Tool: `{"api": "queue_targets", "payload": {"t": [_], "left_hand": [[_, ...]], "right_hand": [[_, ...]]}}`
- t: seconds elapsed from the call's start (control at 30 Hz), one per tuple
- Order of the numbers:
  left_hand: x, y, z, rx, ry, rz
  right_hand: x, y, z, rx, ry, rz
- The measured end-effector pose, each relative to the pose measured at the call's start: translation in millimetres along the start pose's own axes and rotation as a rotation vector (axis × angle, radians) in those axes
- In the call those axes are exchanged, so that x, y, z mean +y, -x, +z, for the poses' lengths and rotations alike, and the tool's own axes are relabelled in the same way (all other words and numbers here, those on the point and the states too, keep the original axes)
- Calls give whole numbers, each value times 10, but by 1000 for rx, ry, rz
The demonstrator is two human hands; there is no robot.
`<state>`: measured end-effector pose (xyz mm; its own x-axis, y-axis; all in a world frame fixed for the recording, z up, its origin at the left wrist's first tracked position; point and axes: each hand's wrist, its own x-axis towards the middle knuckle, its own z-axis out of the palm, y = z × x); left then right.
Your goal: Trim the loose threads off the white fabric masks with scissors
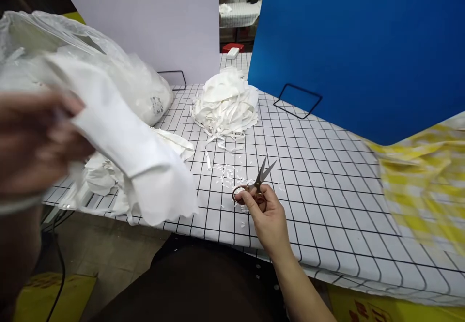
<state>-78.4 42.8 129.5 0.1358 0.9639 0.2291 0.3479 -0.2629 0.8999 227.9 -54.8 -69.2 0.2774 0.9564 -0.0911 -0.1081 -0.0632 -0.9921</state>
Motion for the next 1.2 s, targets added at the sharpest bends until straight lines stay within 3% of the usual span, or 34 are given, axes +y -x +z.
{"api": "queue_targets", "payload": {"t": [0.07,0.1,0.2,0.27,0.37,0.47,0.6,0.7,0.87,1.0,1.1,1.17,1.2], "left_hand": [[-251,216,384,-387,217,-324],[-395,335,577,-444,259,-411],[-758,615,991,-431,463,-549],[-881,697,1099,-428,634,-622],[-909,709,1111,-468,802,-689],[-858,702,1084,-550,853,-697],[-788,731,1046,-622,859,-682],[-755,733,978,-616,869,-675],[-712,656,775,-583,737,-606],[-624,627,691,-712,309,-383],[-569,668,771,-527,85,-45],[-573,687,842,-336,147,82],[-587,681,860,-246,250,80]], "right_hand": [[18,14,-11,19,31,6],[27,22,-15,30,55,10],[36,49,-14,40,165,10],[14,65,11,27,227,-10],[-57,80,111,-19,219,-28],[-118,64,305,-165,89,6],[-102,-3,662,-394,-81,37],[-59,-51,850,-424,-198,17],[-103,-185,775,-632,-295,47],[-220,-402,732,-554,-255,47],[-256,-458,957,-612,-292,80],[-249,-408,1172,-711,-359,130],[-245,-369,1263,-743,-393,145]]}}
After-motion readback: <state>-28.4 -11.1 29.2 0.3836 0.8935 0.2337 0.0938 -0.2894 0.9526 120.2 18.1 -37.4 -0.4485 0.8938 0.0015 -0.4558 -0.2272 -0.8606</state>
